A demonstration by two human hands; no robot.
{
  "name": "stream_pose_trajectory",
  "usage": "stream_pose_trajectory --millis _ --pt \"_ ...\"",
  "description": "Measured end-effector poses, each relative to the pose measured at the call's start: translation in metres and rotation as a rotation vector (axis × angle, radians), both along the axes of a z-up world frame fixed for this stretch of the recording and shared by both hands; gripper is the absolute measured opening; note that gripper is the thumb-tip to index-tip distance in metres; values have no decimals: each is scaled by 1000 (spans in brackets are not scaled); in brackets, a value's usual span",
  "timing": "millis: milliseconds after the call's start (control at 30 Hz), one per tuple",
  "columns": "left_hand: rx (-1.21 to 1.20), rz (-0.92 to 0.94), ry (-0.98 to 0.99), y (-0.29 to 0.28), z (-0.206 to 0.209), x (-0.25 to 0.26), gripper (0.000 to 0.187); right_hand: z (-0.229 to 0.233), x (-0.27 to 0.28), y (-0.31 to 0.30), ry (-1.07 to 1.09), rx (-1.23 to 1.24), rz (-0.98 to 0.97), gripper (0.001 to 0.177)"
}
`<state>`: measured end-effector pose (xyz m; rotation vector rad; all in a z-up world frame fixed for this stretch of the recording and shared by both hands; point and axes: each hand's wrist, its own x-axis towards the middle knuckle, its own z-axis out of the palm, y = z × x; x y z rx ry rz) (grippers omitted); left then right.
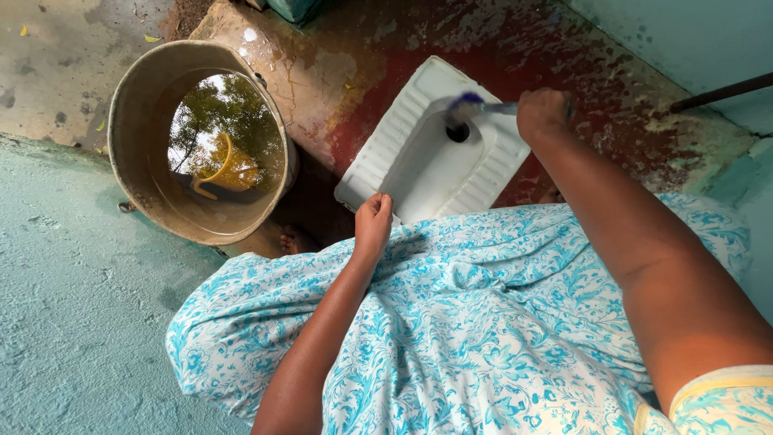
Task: The person scrubs a white squat toilet with a long-handled brush and then rinses it by scooping water from a nearby bucket with a yellow plastic mug. The person pours the water into the toilet bowl to flush away debris.
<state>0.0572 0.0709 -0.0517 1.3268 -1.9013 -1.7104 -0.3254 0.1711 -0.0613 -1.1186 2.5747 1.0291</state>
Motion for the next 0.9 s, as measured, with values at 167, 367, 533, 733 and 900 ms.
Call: stream_pose_trajectory --millis 167,367,533,733,900 --pt "45 -3 6 0 -3 0 41 17 6 -18 -72 109 -89 19" --pt "62 34 28 -1 -3 3 38 14 6 -15 -46 56 -17 17" --pt "148 57 46 -1 -11 4 37 -5 -1 -6 -74 14 -36 13" --pt "94 31 28 -2 -10 2 38 -3 8 -12 63 -82 42 14" --pt "76 4 32 -1 -9 5 41 6 22 -20 -97 149 -51 19"
